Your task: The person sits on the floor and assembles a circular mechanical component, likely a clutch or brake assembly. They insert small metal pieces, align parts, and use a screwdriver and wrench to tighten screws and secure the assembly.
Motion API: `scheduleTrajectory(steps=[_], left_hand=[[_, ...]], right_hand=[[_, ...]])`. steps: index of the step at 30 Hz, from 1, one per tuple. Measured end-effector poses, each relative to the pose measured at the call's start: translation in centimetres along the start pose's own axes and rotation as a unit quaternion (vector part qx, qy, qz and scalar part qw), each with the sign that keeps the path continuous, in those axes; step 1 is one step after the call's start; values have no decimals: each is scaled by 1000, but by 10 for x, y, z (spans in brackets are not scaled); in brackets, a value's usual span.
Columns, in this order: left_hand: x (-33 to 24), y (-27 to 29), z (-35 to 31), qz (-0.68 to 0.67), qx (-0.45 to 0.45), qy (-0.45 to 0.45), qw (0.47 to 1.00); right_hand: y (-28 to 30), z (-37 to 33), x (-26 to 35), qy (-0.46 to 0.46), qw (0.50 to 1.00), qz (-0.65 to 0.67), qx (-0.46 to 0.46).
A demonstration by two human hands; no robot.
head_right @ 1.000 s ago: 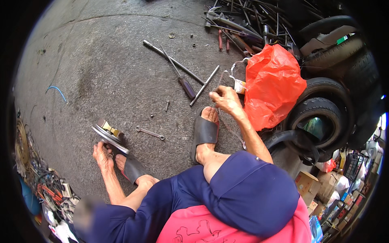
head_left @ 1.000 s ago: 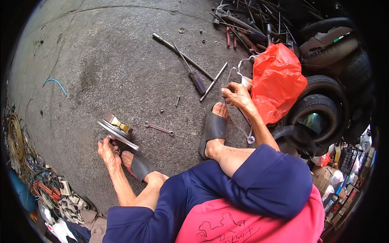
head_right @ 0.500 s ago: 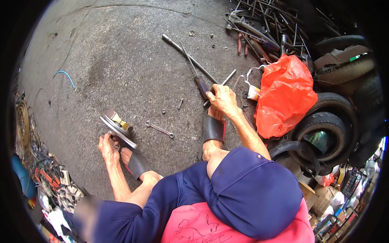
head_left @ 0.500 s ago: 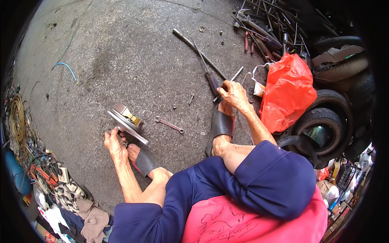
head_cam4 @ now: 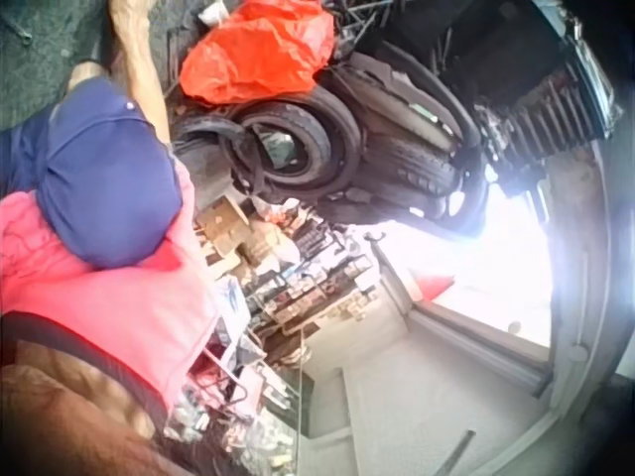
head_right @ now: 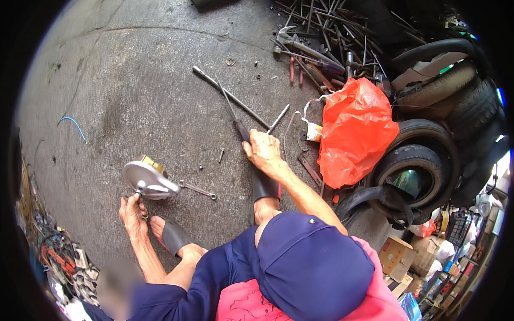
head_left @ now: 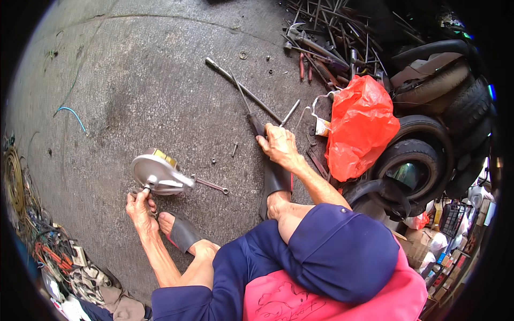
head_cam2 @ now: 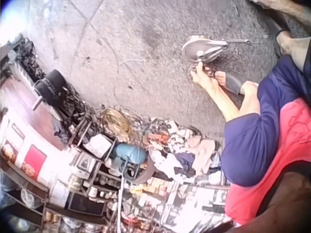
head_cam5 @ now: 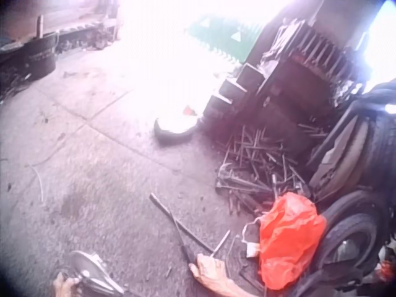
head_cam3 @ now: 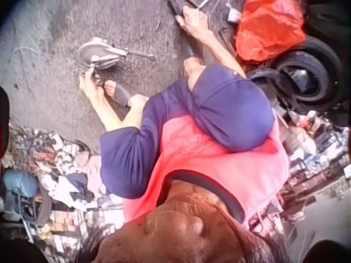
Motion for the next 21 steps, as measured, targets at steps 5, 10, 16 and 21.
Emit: scheduleTrajectory(steps=[5,10,16,21], left_hand=[[-21,-48,-8,76,13,-6,997],[-13,-60,-27,44,27,-2,999],[12,-32,-43,9,-7,33,999],[21,-4,-60,-77,-105,52,990]], right_hand=[[-10,-8,16,57,994,-4,-90],[-8,-16,30,85,994,50,-53],[-13,3,35,118,985,90,-84],[-9,24,81,170,982,59,-53]])
Point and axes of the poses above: each hand's wrist, its own z-axis towards the middle knuckle, its own y-axis out of the back of the hand, x = y × z, the point moved 2 cm from there along z, towards the middle knuckle, and after that the axes turned 1 degree about z, right-handed, at the moved point
